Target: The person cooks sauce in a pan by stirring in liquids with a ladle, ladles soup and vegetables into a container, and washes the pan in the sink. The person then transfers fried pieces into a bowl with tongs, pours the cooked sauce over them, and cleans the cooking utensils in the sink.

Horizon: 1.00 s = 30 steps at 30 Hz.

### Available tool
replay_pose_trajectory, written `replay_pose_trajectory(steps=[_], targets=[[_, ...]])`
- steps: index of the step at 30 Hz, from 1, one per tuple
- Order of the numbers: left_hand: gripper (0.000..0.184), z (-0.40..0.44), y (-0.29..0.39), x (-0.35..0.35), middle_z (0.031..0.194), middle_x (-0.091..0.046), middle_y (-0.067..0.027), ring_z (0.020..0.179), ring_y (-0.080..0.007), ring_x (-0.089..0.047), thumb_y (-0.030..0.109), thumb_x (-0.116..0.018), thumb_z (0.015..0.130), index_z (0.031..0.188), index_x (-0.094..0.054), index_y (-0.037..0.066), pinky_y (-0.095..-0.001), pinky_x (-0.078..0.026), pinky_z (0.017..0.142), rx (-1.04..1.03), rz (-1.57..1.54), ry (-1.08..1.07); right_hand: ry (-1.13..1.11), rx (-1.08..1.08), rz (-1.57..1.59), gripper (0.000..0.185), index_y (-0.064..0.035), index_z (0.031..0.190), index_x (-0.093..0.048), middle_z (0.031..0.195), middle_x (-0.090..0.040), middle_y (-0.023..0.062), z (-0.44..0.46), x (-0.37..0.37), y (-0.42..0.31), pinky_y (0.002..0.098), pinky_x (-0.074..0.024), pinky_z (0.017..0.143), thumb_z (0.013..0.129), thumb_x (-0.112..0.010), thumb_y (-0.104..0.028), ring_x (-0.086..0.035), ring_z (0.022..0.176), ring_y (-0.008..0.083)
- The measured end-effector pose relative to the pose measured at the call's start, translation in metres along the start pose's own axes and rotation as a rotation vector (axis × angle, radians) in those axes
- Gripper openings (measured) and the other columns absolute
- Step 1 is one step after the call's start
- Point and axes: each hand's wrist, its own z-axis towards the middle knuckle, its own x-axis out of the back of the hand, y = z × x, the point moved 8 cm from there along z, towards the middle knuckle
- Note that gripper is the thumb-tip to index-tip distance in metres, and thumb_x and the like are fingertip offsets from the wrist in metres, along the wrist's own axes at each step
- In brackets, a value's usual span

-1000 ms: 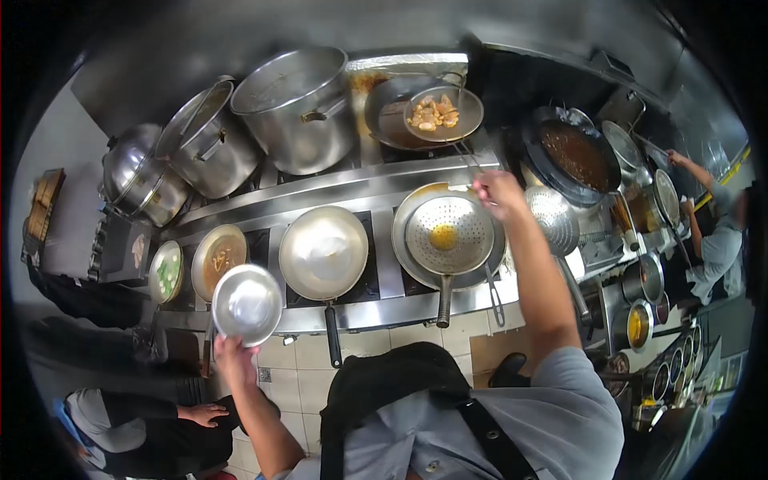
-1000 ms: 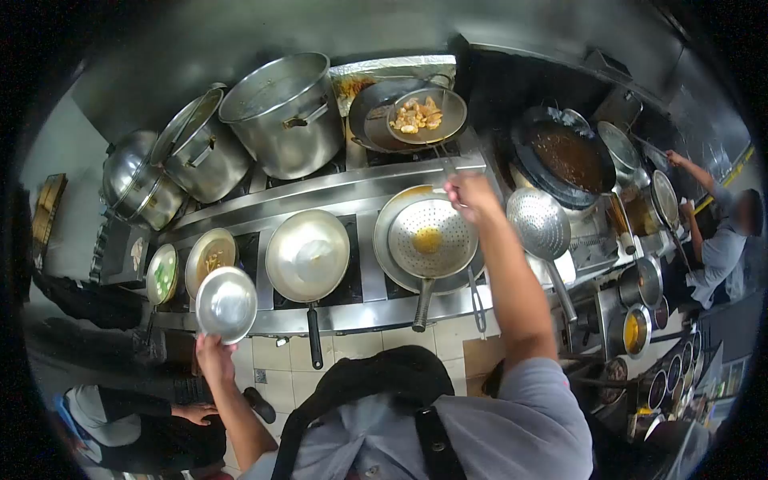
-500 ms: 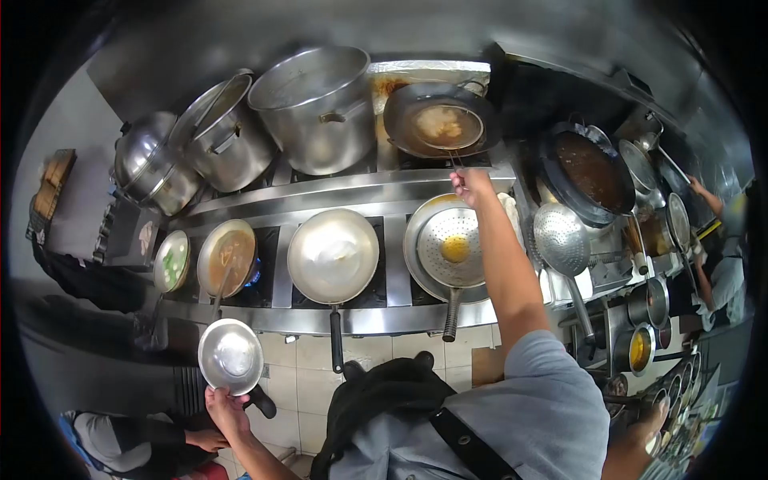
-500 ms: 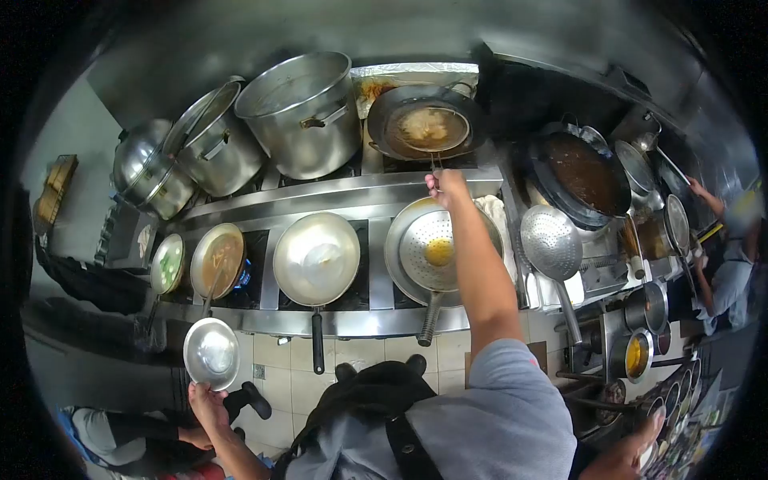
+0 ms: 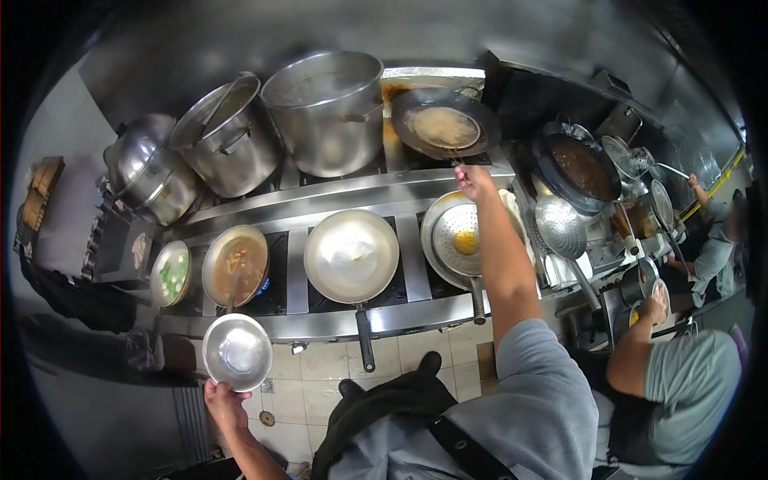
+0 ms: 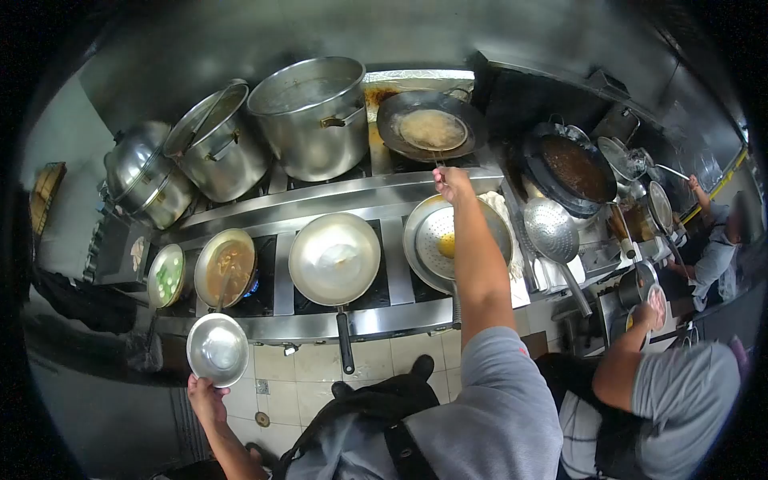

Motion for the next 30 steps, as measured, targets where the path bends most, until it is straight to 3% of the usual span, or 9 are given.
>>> replay_pose_trajectory(steps=[7,11,12,13,15,16,17,20,30], targets=[[0.013,0.003,-0.006,0.007,0.083,-0.062,-0.0079,0.062,-0.0140,-0.061,0.004,-0.050,0.082,0.094,-0.052,0.004,-0.0246,-0.052,0.043,-0.005,-0.044,-0.052,0.031,-0.015,0.009,0.012,-0.0005,0.086,-0.055,0.070,-0.055,0.0041,0.008,-0.004,0.007,0.0233,-0.0389,0.044,0.093,-0.047,-0.006,-0.049,0.055,0.0097],[0.023,-0.009,-0.002,-0.011,0.085,-0.062,-0.0094,0.062,-0.0146,-0.059,0.010,-0.053,0.082,0.102,-0.053,-0.001,-0.0251,-0.051,0.047,0.003,-0.007,-0.036,0.082,0.004,-0.022,0.014,0.0001,0.089,-0.057,0.070,-0.056,0.0022,0.007,0.004,0.003,0.0224,-0.0403,0.045,0.092,-0.045,-0.007,-0.051,0.057,0.0093],[0.026,-0.011,-0.006,-0.006,0.087,-0.063,-0.0105,0.063,-0.0160,-0.061,0.009,-0.052,0.081,0.104,-0.053,-0.002,-0.0261,-0.052,0.047,0.002,-0.024,-0.005,-0.039,0.025,0.020,0.015,0.0006,0.092,-0.058,0.071,-0.057,0.0014,0.004,-0.002,0.002,0.0204,-0.0398,0.044,0.092,-0.044,-0.007,-0.051,0.057,0.0083],[0.028,-0.012,-0.012,0.001,0.089,-0.064,-0.0116,0.064,-0.0174,-0.063,0.008,-0.052,0.080,0.106,-0.054,-0.004,-0.0271,-0.054,0.048,0.003,-0.038,0.036,-0.009,0.008,-0.023,0.015,0.0009,0.093,-0.058,0.072,-0.057,0.0017,0.023,0.005,0.007,0.0184,-0.0374,0.042,0.091,-0.045,-0.007,-0.050,0.055,0.0072],[0.027,-0.020,-0.007,-0.005,0.088,-0.064,-0.0127,0.062,-0.0186,-0.063,0.005,-0.050,0.079,0.103,-0.054,-0.005,-0.0271,-0.054,0.047,0.015,-0.012,0.043,-0.059,0.000,-0.008,0.012,0.0040,0.089,-0.060,0.069,-0.057,0.0051,0.051,0.020,0.013,0.0194,-0.0334,0.041,0.087,-0.050,-0.002,-0.054,0.057,0.0102],[0.025,-0.023,-0.009,-0.004,0.086,-0.064,-0.0129,0.061,-0.0192,-0.063,0.004,-0.050,0.079,0.102,-0.055,-0.005,-0.0272,-0.054,0.046,0.039,-0.005,0.068,0.071,0.023,-0.002,0.004,0.0037,0.085,-0.058,0.067,-0.056,0.0054,0.042,0.020,0.009,0.0197,-0.0331,0.041,0.085,-0.055,0.002,-0.052,0.055,0.0105],[0.024,-0.026,-0.012,-0.004,0.085,-0.063,-0.0132,0.060,-0.0197,-0.063,0.003,-0.049,0.078,0.100,-0.055,-0.005,-0.0273,-0.054,0.046,0.061,0.004,0.083,0.090,0.002,-0.035,0.007,0.0000,0.085,-0.060,0.064,-0.055,0.0029,0.053,0.025,0.013,0.0201,-0.0337,0.038,0.088,-0.054,-0.002,-0.048,0.049,0.0088],[0.010,-0.028,-0.024,-0.003,0.081,-0.063,-0.0134,0.058,-0.0199,-0.063,-0.002,-0.047,0.079,0.087,-0.052,-0.001,-0.0282,-0.056,0.045,0.084,-0.087,0.063,0.045,-0.026,-0.013,0.006,0.0000,0.087,-0.058,0.068,-0.058,0.0047,0.058,0.028,0.015,0.0198,-0.0357,0.040,0.090,-0.053,-0.002,-0.050,0.052,0.0091],[0.008,-0.023,-0.032,-0.022,0.080,-0.063,-0.0139,0.058,-0.0202,-0.063,-0.003,-0.047,0.079,0.086,-0.051,0.000,-0.0280,-0.056,0.045,0.096,-0.121,0.046,-0.062,-0.052,-0.010,0.006,-0.0012,0.089,-0.056,0.072,-0.060,0.0041,0.055,0.026,0.014,0.0197,-0.0382,0.043,0.092,-0.051,-0.003,-0.050,0.055,0.0074]])
